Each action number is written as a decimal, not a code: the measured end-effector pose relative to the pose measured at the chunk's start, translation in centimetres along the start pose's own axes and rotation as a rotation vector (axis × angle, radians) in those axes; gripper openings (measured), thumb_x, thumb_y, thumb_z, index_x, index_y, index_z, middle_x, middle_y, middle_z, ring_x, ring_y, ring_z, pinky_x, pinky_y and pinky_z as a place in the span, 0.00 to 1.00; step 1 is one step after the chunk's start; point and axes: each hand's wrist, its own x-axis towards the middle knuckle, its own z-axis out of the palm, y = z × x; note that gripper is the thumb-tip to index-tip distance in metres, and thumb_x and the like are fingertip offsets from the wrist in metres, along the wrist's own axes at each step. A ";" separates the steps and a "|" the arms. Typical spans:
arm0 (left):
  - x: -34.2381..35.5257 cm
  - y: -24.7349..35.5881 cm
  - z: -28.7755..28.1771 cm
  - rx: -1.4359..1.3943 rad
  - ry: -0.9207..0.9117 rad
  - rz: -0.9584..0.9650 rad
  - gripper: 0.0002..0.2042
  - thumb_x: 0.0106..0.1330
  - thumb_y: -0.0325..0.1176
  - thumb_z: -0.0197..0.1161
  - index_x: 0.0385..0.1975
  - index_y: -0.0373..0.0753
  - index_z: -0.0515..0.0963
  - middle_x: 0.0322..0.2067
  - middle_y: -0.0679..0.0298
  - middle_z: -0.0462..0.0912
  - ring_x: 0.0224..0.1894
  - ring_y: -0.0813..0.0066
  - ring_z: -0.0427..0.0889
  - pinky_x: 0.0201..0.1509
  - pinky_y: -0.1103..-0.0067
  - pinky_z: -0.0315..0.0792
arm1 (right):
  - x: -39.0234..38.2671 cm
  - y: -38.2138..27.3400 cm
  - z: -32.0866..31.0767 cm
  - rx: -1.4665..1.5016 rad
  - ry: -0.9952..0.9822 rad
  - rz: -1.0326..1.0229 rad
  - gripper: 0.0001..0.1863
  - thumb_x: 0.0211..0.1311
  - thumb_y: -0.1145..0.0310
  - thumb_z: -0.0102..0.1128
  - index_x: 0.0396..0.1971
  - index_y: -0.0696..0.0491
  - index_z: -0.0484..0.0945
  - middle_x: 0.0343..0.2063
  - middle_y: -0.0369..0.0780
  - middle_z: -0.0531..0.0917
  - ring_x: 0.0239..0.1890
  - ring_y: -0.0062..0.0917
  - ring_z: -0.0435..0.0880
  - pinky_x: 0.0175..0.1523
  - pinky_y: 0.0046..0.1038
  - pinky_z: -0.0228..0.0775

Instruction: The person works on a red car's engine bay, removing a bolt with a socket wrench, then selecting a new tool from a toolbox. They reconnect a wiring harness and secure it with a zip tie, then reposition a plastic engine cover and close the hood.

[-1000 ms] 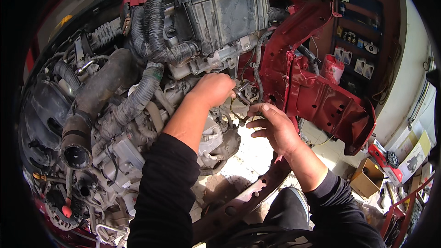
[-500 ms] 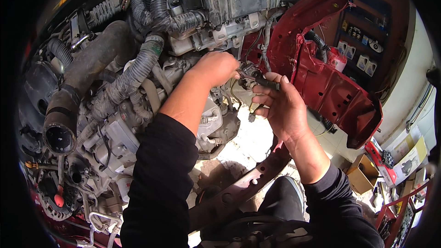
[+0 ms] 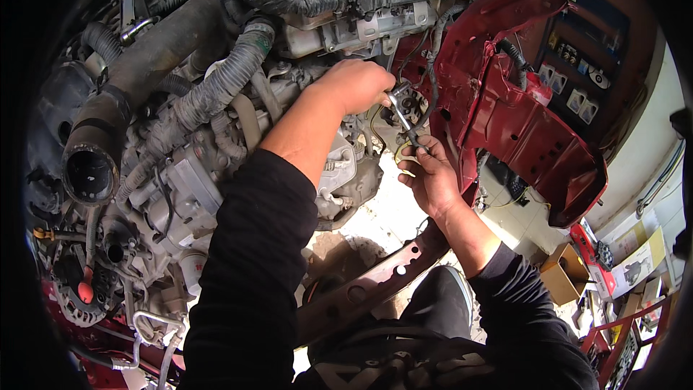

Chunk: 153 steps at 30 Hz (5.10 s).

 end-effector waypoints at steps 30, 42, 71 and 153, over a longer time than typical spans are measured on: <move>1.3 3.6 1.6 0.139 0.007 -0.115 0.09 0.67 0.40 0.72 0.35 0.41 0.93 0.37 0.52 0.94 0.44 0.46 0.94 0.50 0.56 0.87 | -3.3 -8.6 9.3 -0.224 0.007 -0.318 0.29 0.88 0.67 0.56 0.80 0.59 0.60 0.59 0.49 0.85 0.55 0.33 0.91 0.58 0.34 0.88; 2.8 3.6 0.6 -0.336 -0.242 -0.538 0.27 0.75 0.56 0.71 0.33 0.30 0.91 0.29 0.52 0.93 0.34 0.55 0.93 0.48 0.65 0.86 | -20.8 -29.4 1.5 -1.638 0.184 -1.318 0.15 0.74 0.75 0.62 0.56 0.66 0.81 0.49 0.51 0.86 0.50 0.35 0.86 0.58 0.30 0.77; 3.2 4.7 1.2 -0.261 -0.055 -0.603 0.13 0.61 0.36 0.71 0.39 0.33 0.91 0.42 0.50 0.94 0.47 0.48 0.94 0.53 0.62 0.87 | -16.3 -28.0 -2.9 -1.127 -0.186 -0.833 0.10 0.64 0.77 0.54 0.39 0.63 0.84 0.42 0.43 0.88 0.45 0.28 0.86 0.55 0.28 0.76; -12.2 4.8 -4.3 -0.837 0.638 -0.160 0.15 0.83 0.37 0.63 0.59 0.33 0.80 0.43 0.60 0.90 0.37 0.74 0.87 0.43 0.76 0.80 | -9.1 -6.6 12.3 -1.266 -0.301 -1.193 0.24 0.66 0.74 0.68 0.61 0.61 0.77 0.38 0.51 0.90 0.35 0.50 0.90 0.39 0.49 0.82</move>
